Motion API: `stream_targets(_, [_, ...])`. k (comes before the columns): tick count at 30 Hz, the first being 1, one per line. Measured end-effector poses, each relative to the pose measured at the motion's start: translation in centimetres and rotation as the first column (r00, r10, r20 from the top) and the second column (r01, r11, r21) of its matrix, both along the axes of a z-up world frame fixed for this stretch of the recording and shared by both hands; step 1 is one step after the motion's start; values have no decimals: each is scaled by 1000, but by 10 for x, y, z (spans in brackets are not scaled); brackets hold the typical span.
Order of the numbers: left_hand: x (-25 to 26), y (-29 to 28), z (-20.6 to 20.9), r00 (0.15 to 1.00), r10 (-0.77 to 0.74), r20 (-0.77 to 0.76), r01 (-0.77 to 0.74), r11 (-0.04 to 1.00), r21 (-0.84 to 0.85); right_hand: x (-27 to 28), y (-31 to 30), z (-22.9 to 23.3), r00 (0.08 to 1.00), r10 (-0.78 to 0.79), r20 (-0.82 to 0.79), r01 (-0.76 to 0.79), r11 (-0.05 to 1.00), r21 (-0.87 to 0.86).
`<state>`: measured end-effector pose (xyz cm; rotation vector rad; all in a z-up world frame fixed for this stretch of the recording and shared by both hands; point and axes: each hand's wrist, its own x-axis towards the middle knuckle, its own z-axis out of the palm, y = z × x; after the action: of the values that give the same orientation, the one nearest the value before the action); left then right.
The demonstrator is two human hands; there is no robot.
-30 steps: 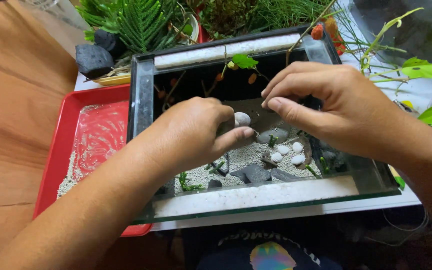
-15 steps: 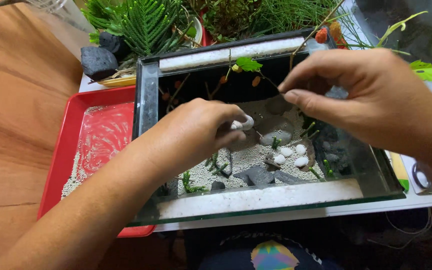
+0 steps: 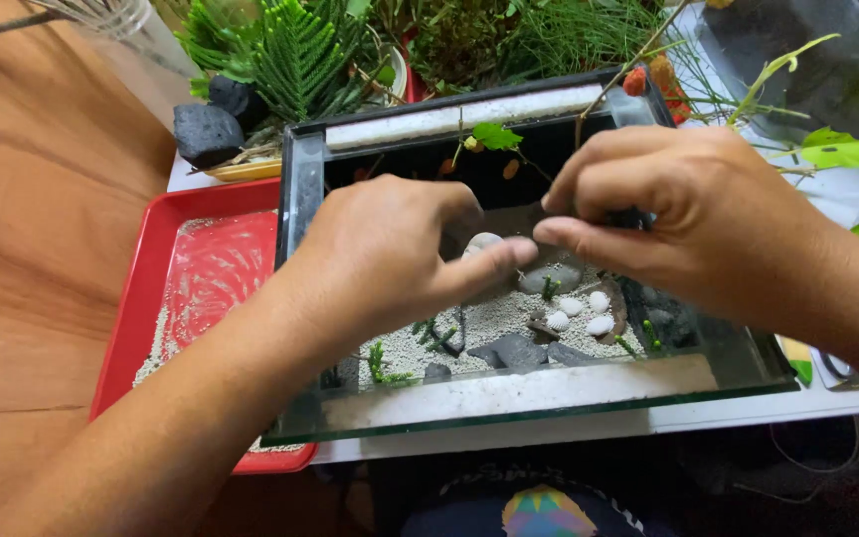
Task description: Decorating a small glass terrarium by adding sand, stones, and plants.
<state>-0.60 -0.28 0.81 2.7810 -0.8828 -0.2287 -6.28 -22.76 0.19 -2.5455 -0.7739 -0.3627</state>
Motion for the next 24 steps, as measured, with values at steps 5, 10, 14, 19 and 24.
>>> stream_targets(5, [26,8,-48,910,-368,189,383,922,-51,0,-1,-2,998,-20,56,20,1000,8])
stream_targets(10, [27,27,-45,929,-352,112,370,891,-264,3,-2,-12,1000,-2,23,2,1000,8])
stream_targets(14, [29,71,-14,941,-231,248,315,867,-387,4,-1,-23,1000,1,10,-1,1000,11])
stream_targets(19, [31,187,-40,904,113,412,100,882,-460,2,12,-21,999,-48,8,48,999,20])
stream_targets(24, [35,274,-167,794,607,-6,-600,782,-168,4,10,-29,998,-30,-59,38,988,148])
